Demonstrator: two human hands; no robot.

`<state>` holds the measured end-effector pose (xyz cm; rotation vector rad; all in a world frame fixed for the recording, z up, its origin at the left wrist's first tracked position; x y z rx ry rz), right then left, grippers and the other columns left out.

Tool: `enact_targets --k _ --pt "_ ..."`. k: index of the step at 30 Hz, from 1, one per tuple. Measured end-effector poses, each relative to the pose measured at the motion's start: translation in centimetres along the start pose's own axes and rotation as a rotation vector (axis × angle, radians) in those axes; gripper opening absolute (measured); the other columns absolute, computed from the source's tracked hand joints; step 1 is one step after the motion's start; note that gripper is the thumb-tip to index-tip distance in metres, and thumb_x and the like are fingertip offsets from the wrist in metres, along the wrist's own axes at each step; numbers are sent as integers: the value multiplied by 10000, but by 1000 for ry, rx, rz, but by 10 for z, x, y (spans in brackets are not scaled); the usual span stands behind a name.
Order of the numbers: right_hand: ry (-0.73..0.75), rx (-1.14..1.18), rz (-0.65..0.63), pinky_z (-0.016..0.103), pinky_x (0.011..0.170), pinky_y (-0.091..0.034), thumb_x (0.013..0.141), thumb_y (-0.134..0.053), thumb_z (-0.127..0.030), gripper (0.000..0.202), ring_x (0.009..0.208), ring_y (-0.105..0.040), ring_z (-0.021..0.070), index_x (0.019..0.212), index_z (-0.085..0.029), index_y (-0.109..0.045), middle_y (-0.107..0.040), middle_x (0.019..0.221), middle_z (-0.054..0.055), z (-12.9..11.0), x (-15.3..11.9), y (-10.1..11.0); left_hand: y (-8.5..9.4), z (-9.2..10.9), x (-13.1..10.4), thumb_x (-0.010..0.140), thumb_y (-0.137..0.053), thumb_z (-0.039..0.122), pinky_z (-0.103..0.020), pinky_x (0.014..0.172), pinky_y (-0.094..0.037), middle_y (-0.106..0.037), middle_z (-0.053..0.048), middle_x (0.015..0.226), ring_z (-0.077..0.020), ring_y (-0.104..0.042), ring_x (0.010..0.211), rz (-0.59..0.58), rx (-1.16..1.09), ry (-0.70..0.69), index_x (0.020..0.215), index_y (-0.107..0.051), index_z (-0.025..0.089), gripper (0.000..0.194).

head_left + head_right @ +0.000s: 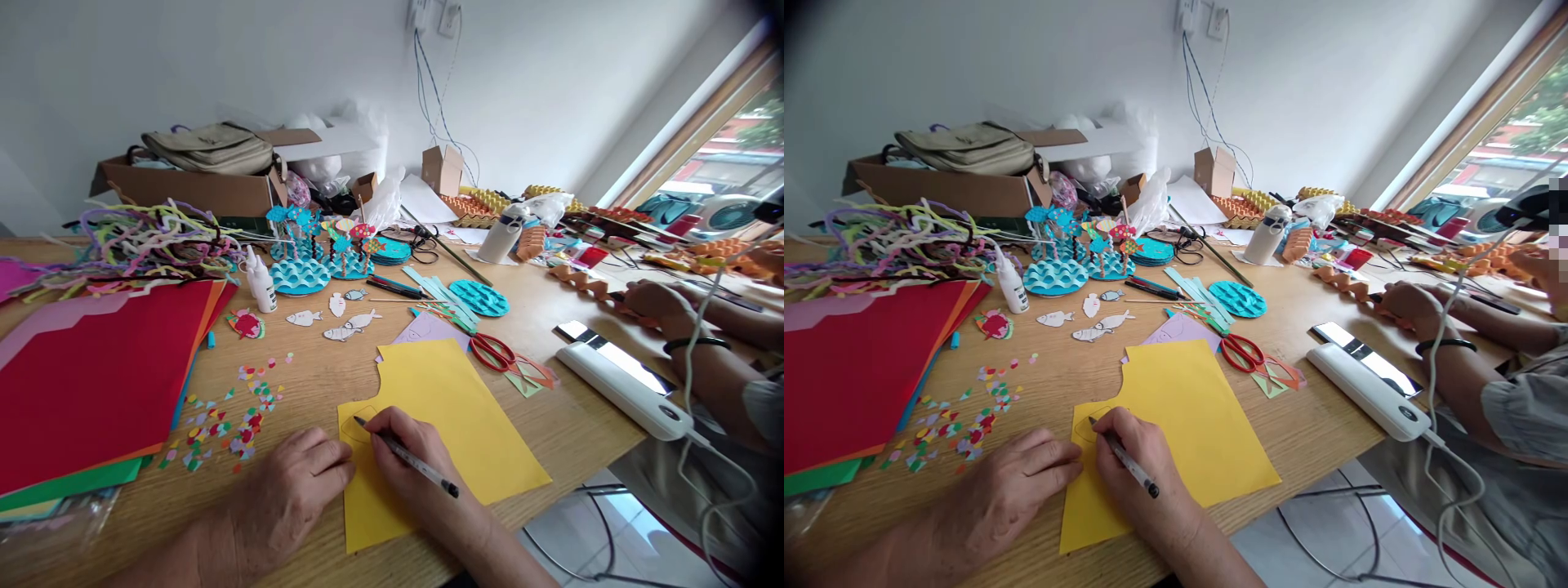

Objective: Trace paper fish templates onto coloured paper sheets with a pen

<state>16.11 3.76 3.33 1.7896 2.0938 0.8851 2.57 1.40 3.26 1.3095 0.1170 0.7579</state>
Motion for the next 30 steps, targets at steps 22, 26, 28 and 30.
enact_targets --k 22,26,28,30 --pt "27 -46 18 193 473 -360 744 -437 -124 127 452 -470 98 733 -178 -552 -545 539 -22 -2 -1 2 1 1 0 833 -381 -22 -299 724 -456 -616 -31 1002 -189 -498 837 35 3 -9 1051 -579 178 356" --pt "9 -16 -12 194 476 -345 739 -441 -120 116 451 -441 94 722 -179 -540 -508 525 -36 -3 -3 5 0 0 -1 855 -346 -18 -301 729 -454 -622 -35 992 -187 -505 845 74 2 -17 1045 -587 176 363" --pt "8 9 -25 192 483 -342 735 -441 -113 114 459 -435 92 720 -180 -533 -500 529 -41 -3 -5 6 -1 -1 -1 875 -336 3 -303 724 -456 -625 -37 988 -186 -507 841 77 0 -21 1046 -591 177 354" --pt "10 33 -30 189 486 -338 726 -442 -104 114 458 -424 88 714 -182 -524 -484 523 -50 -3 -5 6 -1 -1 -2 889 -319 15 -302 719 -457 -629 -36 987 -184 -510 839 86 7 -21 1046 -594 180 357"
Point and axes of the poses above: each hand's wrist, its own x-axis towards the middle knuckle, its own y-axis out of the back of the hand, z = x × y, the point moved 6 cm from there along x, towards the middle knuckle
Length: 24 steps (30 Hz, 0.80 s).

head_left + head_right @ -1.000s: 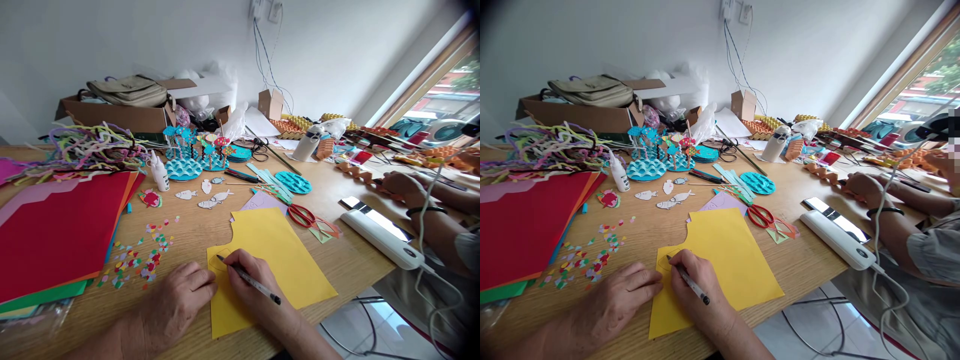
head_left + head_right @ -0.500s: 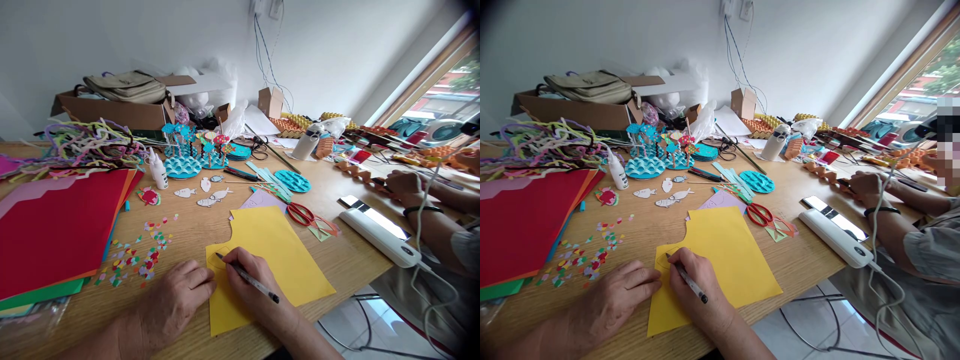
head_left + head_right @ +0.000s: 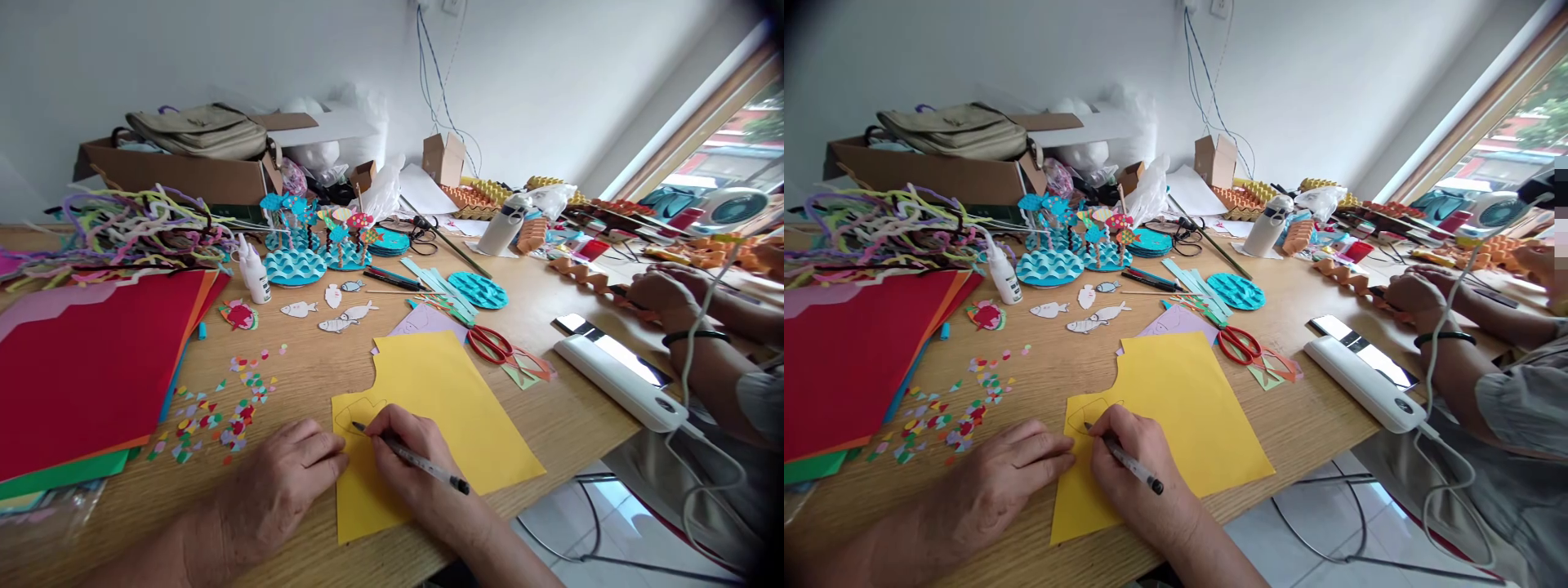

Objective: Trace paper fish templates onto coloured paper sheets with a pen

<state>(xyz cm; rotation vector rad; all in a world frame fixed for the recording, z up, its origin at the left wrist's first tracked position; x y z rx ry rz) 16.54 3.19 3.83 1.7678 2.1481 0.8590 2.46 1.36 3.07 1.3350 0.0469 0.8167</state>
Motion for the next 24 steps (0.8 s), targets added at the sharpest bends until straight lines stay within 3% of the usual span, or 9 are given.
enact_targets --k 24 --pt "-37 78 13 183 467 -320 724 -443 -99 119 456 -407 84 712 -190 -519 -466 522 -63 4 -3 2 3 0 0 925 -298 50 -295 704 -449 -632 -51 978 -181 -508 825 35 4 -22 1030 -600 165 339"
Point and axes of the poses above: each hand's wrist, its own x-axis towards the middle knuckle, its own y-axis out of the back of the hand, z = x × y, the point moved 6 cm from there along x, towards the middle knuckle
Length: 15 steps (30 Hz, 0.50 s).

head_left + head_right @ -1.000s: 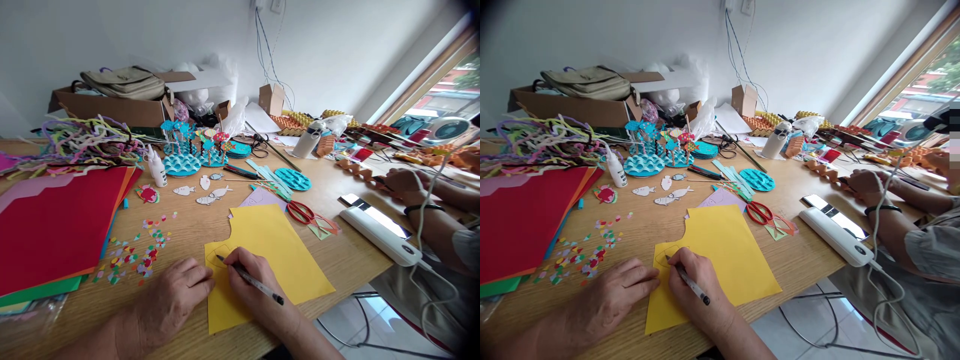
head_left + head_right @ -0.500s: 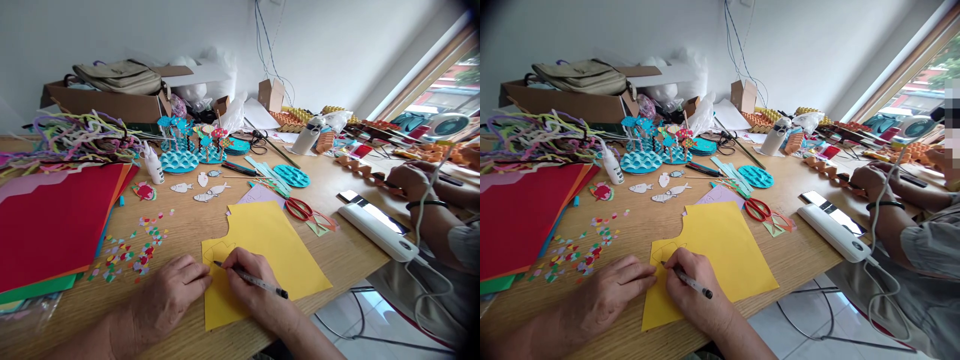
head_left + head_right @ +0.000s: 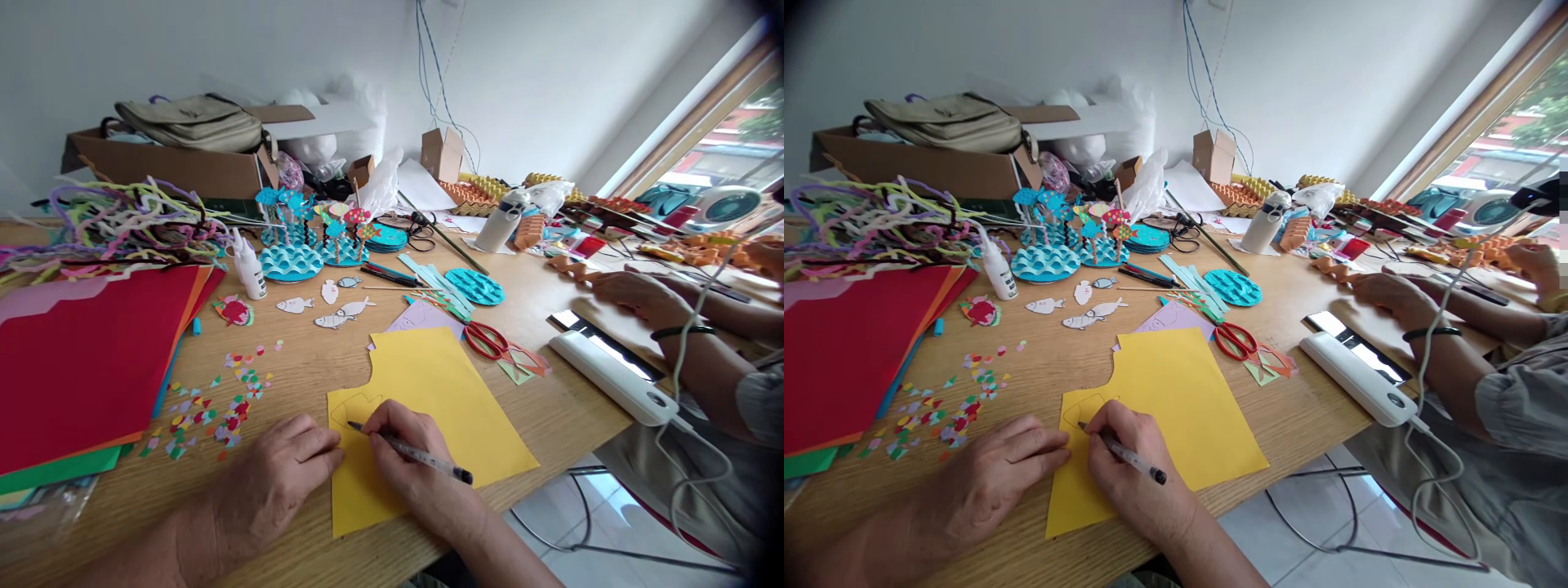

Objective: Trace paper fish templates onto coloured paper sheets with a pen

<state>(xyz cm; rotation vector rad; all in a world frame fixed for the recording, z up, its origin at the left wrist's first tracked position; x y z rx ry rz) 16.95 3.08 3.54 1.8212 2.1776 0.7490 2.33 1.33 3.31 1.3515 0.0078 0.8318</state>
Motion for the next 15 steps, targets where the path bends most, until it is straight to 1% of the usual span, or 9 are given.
enact_targets --k 3,6,11,15 --pt "-18 -9 47 184 471 -336 763 -458 -130 103 465 -437 88 768 -187 -544 -497 535 -58 3 2 1 0 0 1 895 -304 14 -292 714 -455 -635 -49 990 -178 -516 827 -14 7 8 1028 -601 176 364" --pt "-27 -35 25 187 481 -356 767 -461 -135 114 482 -474 93 786 -182 -563 -542 557 -43 3 4 -2 -1 0 1 874 -328 1 -295 734 -456 -634 -44 1005 -179 -518 843 -33 5 18 1035 -599 175 361" --pt "-35 -46 -4 192 506 -394 786 -462 -150 126 512 -524 102 808 -182 -582 -603 605 -20 3 7 -5 -1 0 2 834 -350 -22 -284 728 -456 -635 -30 985 -173 -522 840 -33 4 29 1020 -603 187 378" --pt "-26 -64 -8 190 507 -405 782 -461 -147 127 516 -539 104 791 -186 -582 -615 613 -16 3 8 -6 -1 0 1 824 -378 -14 -284 752 -465 -629 -34 1000 -173 -525 853 -68 19 34 1036 -599 189 368"
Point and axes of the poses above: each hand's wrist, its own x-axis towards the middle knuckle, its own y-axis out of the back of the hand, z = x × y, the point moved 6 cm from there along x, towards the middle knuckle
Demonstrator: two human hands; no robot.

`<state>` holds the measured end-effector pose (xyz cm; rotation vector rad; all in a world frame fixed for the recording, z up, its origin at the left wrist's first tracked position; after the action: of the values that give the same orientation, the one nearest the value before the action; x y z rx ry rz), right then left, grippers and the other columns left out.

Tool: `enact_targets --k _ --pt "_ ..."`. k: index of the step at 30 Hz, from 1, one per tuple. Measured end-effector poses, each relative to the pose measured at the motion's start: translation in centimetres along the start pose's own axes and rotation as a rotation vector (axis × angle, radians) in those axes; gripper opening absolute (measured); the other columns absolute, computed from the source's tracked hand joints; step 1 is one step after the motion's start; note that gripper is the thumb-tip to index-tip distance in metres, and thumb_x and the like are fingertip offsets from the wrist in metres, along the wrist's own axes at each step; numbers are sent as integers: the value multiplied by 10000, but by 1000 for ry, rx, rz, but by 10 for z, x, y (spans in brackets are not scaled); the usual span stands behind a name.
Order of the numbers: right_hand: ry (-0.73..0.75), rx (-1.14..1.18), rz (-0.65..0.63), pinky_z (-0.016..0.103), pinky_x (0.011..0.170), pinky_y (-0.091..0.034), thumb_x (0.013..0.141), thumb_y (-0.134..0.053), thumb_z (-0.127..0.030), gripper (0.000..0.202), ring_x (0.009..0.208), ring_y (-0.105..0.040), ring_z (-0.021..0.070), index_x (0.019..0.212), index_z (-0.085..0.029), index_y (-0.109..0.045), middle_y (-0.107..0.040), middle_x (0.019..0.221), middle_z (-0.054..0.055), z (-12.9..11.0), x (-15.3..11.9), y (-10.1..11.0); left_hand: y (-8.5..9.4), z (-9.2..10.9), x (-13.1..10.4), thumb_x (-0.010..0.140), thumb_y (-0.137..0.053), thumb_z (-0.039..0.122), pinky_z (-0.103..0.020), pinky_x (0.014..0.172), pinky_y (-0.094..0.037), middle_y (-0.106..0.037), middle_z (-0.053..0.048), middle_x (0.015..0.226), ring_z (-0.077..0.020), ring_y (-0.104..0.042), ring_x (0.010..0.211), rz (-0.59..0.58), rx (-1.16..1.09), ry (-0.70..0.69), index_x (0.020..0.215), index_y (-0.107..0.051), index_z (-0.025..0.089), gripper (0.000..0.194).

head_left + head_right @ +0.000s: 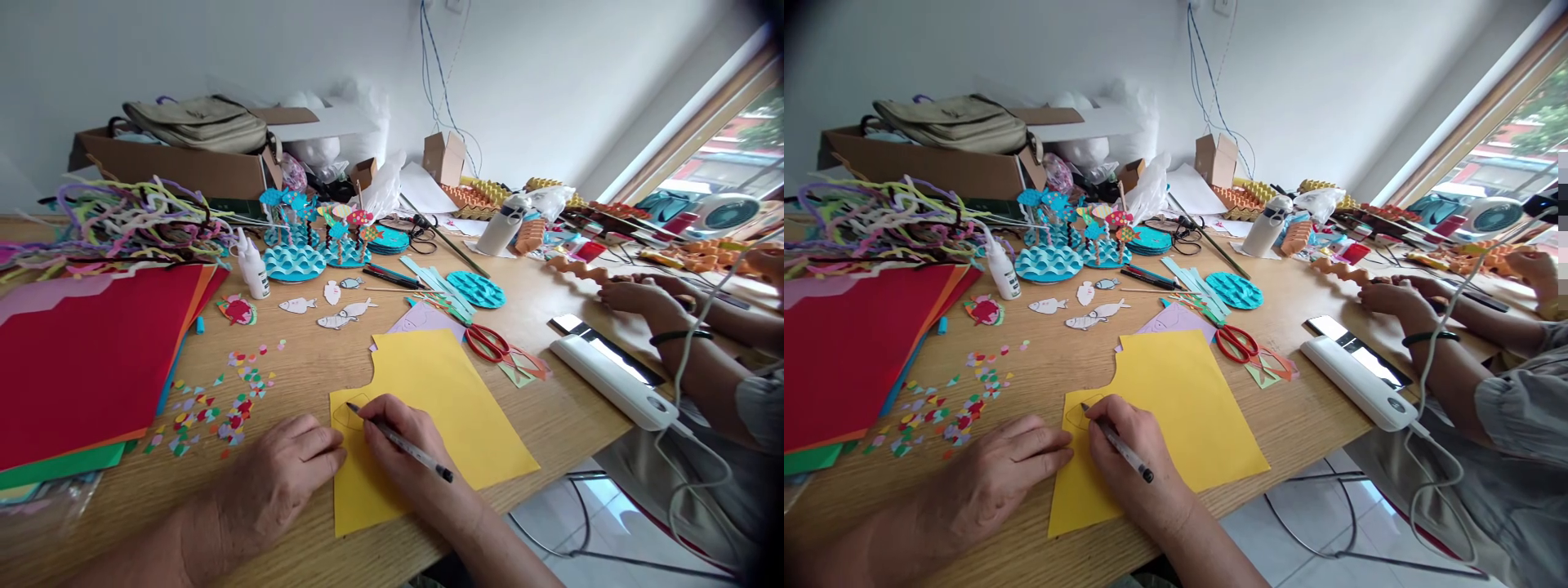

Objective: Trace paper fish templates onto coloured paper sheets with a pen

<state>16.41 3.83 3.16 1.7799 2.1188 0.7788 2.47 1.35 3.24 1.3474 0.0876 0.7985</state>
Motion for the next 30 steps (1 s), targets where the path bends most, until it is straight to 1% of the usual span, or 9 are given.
enact_targets --k 8,13,17,21,30 --pt "34 -46 16 193 506 -400 783 -452 -141 125 499 -522 104 772 -187 -568 -593 585 -18 -3 0 1 2 1 1 813 -403 -28 -284 751 -470 -626 -31 1004 -172 -533 852 -16 0 -6 1025 -596 192 361" --pt "37 -54 23 192 495 -387 755 -450 -124 124 473 -498 98 749 -190 -554 -569 558 -30 -3 -2 3 3 1 1 833 -381 -14 -284 733 -481 -630 -43 990 -173 -533 843 5 0 -8 1044 -602 188 366" --pt "46 -37 23 191 481 -366 742 -446 -127 119 456 -466 94 721 -190 -544 -542 535 -36 -4 -4 5 2 0 1 863 -371 6 -287 733 -483 -633 -45 987 -175 -530 839 -4 -12 -8 1037 -605 180 340" --pt "41 -7 -5 191 474 -345 737 -448 -126 112 454 -440 90 707 -186 -538 -513 528 -42 -3 -6 5 1 0 1 870 -360 13 -290 736 -482 -632 -49 1003 -178 -527 851 -26 -9 -6 1046 -605 175 342" --pt "50 37 -13 184 466 -327 701 -441 -97 127 448 -419 82 701 -189 -529 -492 526 -53 0 -9 2 1 -1 1 860 -381 3 -273 716 -477 -634 -41 986 -173 -534 841 -14 -6 -5 1039 -607 182 339"
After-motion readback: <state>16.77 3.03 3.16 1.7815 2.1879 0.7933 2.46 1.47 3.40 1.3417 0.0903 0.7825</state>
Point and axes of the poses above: each hand's wrist, its own x-axis towards the middle knuckle, its own y-axis out of the back of the hand, z = x × y, the point moved 6 cm from there along x, towards the middle knuckle
